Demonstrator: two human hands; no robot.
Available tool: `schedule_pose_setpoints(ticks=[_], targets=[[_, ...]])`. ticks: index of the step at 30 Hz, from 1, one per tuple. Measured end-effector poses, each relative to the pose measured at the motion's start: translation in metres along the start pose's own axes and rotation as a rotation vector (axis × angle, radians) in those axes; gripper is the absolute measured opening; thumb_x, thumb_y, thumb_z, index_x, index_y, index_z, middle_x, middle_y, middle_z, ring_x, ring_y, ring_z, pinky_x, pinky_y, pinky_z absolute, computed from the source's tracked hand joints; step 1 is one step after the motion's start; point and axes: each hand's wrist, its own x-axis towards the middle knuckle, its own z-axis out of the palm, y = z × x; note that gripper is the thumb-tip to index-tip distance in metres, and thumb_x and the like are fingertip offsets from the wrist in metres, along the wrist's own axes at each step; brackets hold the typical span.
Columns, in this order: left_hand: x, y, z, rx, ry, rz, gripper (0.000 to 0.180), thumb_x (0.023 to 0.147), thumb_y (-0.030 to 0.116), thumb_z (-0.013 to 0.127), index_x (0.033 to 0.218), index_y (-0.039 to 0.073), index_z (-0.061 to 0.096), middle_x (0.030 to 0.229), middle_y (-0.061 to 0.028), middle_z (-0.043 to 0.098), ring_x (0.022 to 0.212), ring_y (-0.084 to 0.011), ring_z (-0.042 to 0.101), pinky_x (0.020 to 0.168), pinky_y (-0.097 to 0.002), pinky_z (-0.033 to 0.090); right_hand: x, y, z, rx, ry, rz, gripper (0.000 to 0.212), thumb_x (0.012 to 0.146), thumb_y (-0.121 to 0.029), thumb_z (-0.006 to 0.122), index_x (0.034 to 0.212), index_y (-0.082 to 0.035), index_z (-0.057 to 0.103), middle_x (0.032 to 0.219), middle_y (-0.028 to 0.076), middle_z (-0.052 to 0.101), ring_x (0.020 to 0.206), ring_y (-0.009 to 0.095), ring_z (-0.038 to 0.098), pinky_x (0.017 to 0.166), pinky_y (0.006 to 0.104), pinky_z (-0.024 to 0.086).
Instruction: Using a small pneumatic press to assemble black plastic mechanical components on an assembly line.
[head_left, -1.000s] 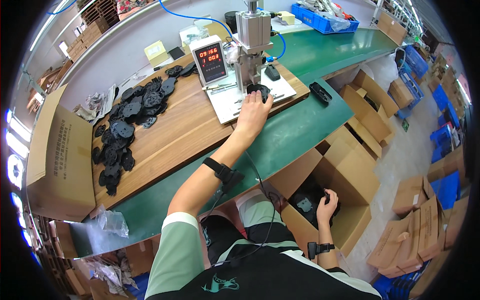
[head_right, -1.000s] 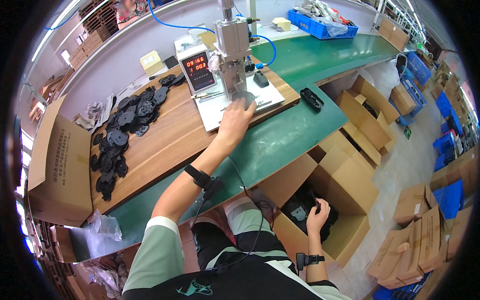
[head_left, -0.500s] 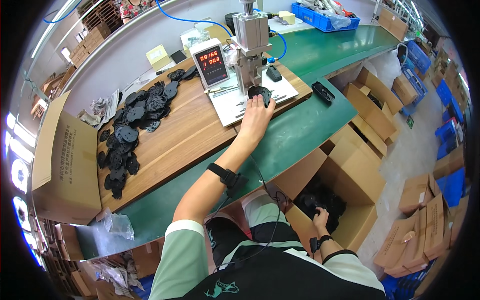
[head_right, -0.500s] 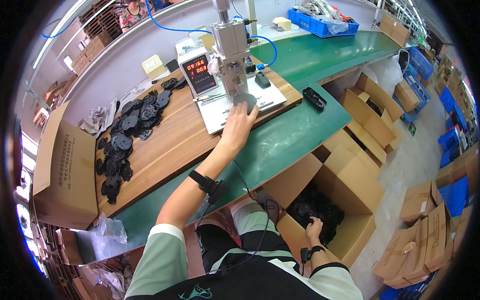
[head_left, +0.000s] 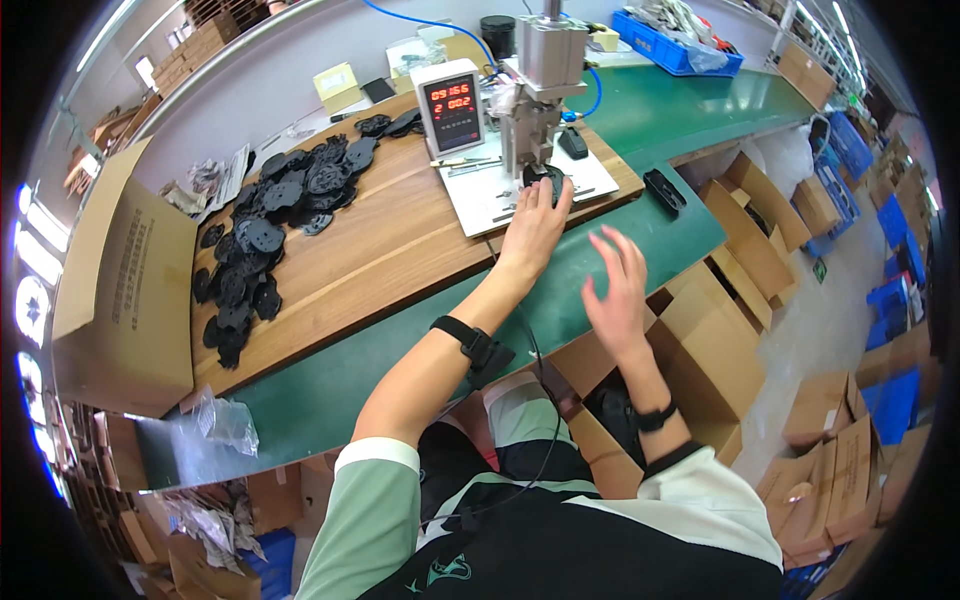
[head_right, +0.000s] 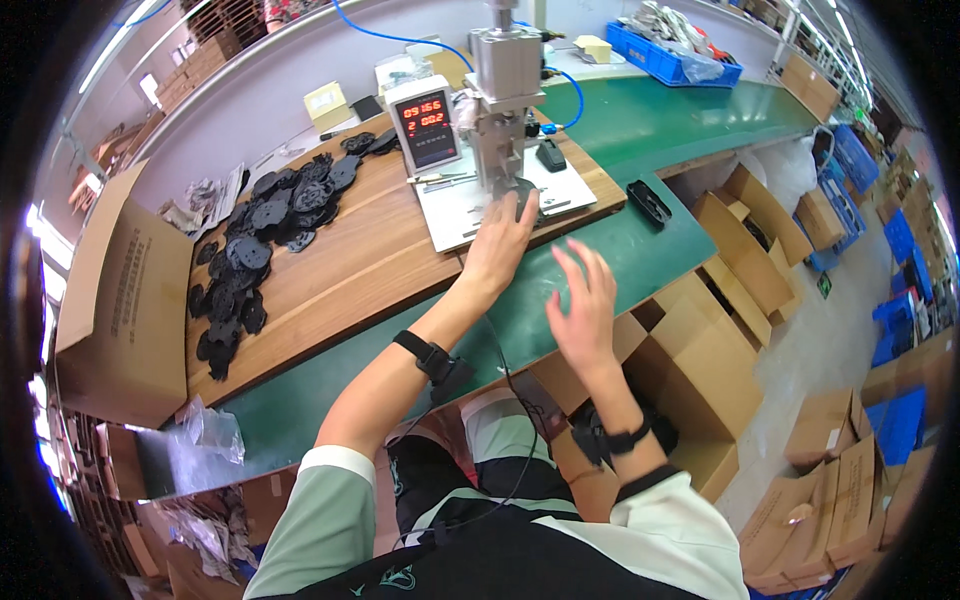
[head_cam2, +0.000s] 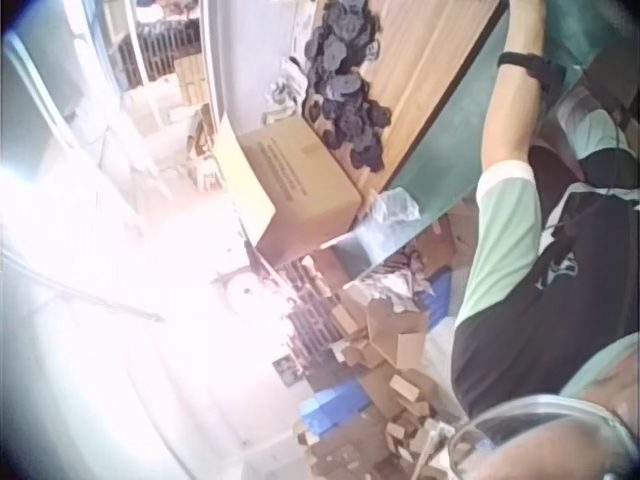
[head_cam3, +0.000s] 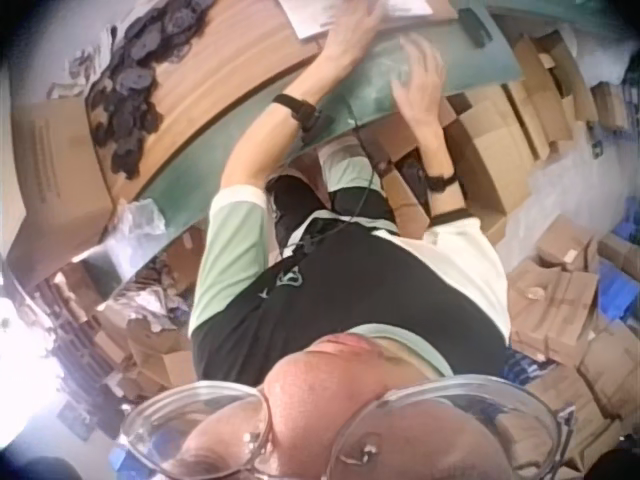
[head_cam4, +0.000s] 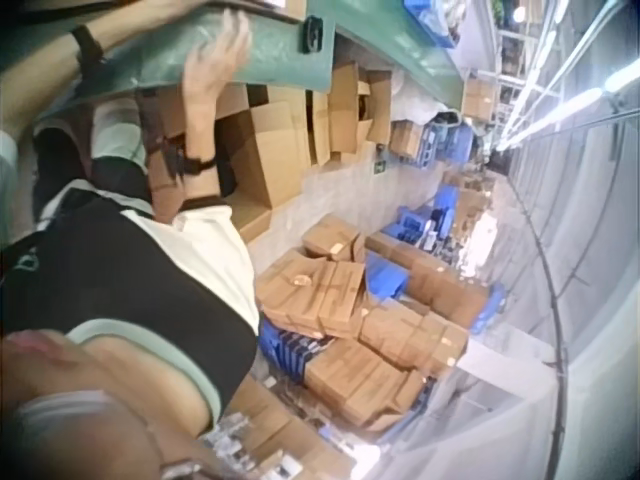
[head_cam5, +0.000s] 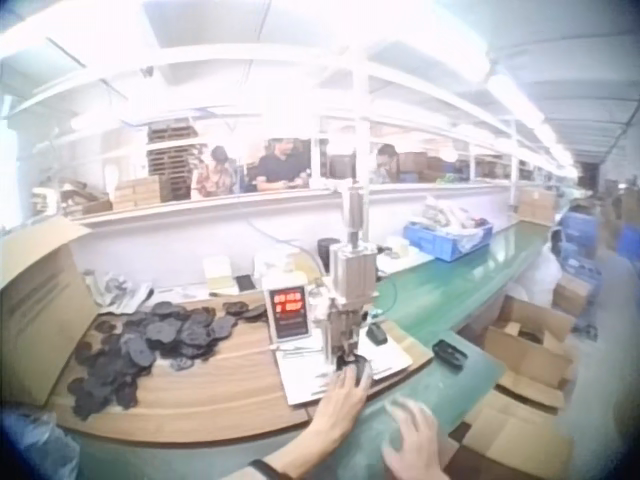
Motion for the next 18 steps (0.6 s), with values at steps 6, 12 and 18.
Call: schedule_pose_setpoints(ticks=[6, 12, 18], targets=[[0.0, -0.001, 0.003, -0.073, 0.025, -0.088, 0.064, 0.086, 0.004, 0.065, 0.146, -0.002, 0.043, 0.132, -0.0281, 0.053, 0.107, -0.0374, 0.066, 0.096, -0.0425, 0.057, 0.079, 0.048, 0.084, -0.113, -0.19, -0.168, 0.06, 0.081, -0.003, 0.073, 0.14, -0.004, 0.059, 0.137, 0.017, 0.063, 0.129, 0.036, 0.058, 0.107, 0.0497, 0.043], [-0.024, -0.011, -0.015, -0.369, 0.155, -0.131, 0.069, 0.084, 0.001, 0.063, 0.149, -0.004, 0.042, 0.143, -0.0328, 0.045, 0.129, -0.0466, 0.052, 0.115, -0.0513, 0.042, 0.091, 0.042, 0.09, -0.104, -0.158, -0.16, 0.041, 0.075, 0.005, 0.071, 0.115, -0.006, 0.07, 0.109, 0.01, 0.071, 0.101, 0.036, 0.065, 0.091, 0.0484, 0.05], [-0.144, -0.125, -0.091, -0.017, 0.154, -0.481, 0.068, 0.082, 0.005, 0.062, 0.146, -0.011, 0.043, 0.148, -0.0325, 0.044, 0.141, -0.0506, 0.04, 0.122, -0.0543, 0.033, 0.093, 0.037, 0.079, -0.087, -0.162, -0.166, 0.04, 0.073, 0.013, 0.067, 0.11, -0.005, 0.069, 0.105, 0.01, 0.07, 0.099, 0.035, 0.065, 0.09, 0.0468, 0.051]])
